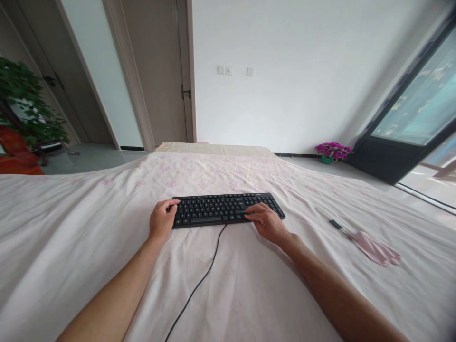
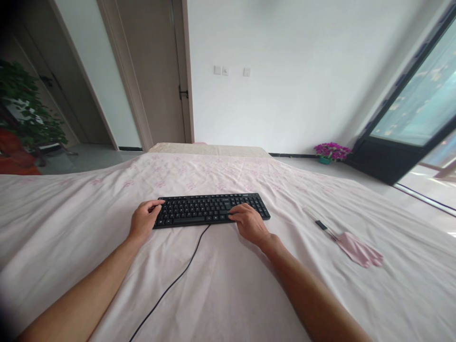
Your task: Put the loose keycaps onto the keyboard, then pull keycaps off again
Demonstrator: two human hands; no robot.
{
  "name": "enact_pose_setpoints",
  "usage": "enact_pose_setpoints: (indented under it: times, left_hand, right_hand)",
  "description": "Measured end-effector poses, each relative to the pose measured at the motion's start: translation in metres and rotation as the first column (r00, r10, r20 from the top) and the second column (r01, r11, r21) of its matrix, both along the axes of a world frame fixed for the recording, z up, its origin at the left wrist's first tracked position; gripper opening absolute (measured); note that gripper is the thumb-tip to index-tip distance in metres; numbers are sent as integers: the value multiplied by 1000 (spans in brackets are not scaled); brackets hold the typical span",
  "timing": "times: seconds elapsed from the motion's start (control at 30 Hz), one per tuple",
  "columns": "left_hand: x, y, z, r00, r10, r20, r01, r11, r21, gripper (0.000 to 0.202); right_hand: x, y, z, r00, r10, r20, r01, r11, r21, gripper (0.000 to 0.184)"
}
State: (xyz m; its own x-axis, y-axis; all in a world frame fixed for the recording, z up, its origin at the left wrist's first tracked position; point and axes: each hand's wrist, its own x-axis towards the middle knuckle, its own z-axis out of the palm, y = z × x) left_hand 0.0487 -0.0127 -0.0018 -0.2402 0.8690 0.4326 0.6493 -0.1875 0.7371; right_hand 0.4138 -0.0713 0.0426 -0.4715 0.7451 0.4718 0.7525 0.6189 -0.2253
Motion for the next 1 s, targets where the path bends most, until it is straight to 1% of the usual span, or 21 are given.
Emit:
enact_pose_setpoints:
  times: [0.13,0.23,0.3,0.37,0.43,0.5,0.57,0.63,0.7,0.73,0.8,0.83,0.9,1.0]
  left_hand:
    - [0,0,-1,1000,-8,-5,8,1000,7,26]
    - [0,0,-1,1000,-5,-3,5,1000,13,26]
    - [0,0,0,1000,-3,1,3,1000,10,27]
    - [0,0,1,1000,-1,11,1,1000,2,28]
    - [-1,-1,1,999,16,29,-16,1000,-7,30]
    - [-1,0,1,998,44,46,-44,999,-17,31]
    - [-1,0,0,996,66,52,-65,997,-30,32]
    - [-1,1,0,996,73,46,-70,997,-44,33]
    - [-1,1,0,997,72,29,-70,996,-59,35]
    - [-1,2,0,997,69,16,-68,995,-67,35]
    - [0,2,0,998,59,-18,-60,995,-82,37]
    - [0,2,1,998,54,-35,-57,994,-90,38]
    - [0,2,2,997,46,-67,-52,993,-103,40]
    - [1,2,3,994,34,-108,-47,992,-121,43]
  right_hand:
    - [-2,-1,0,996,-7,84,5,1000,26,48]
    - [-4,-1,-1,992,-24,125,21,999,28,50]
    - [-5,-1,-3,994,-35,107,32,999,30,49]
    - [-4,1,-7,998,-38,44,36,998,41,49]
    - [1,4,-11,996,-52,-74,58,996,73,50]
    - [11,9,-15,966,-114,-231,144,982,118,48]
    - [25,14,-20,893,-246,-378,318,937,142,45]
    - [42,20,-25,790,-417,-450,512,852,109,41]
    - [58,25,-31,687,-572,-448,644,765,12,39]
    - [65,27,-34,632,-638,-439,685,725,-67,39]
    - [75,31,-39,540,-723,-432,712,665,-224,44]
    - [77,32,-41,511,-746,-427,709,647,-281,46]
    - [79,34,-43,493,-765,-414,698,632,-337,47]
    - [78,34,-43,499,-778,-382,699,622,-352,45]
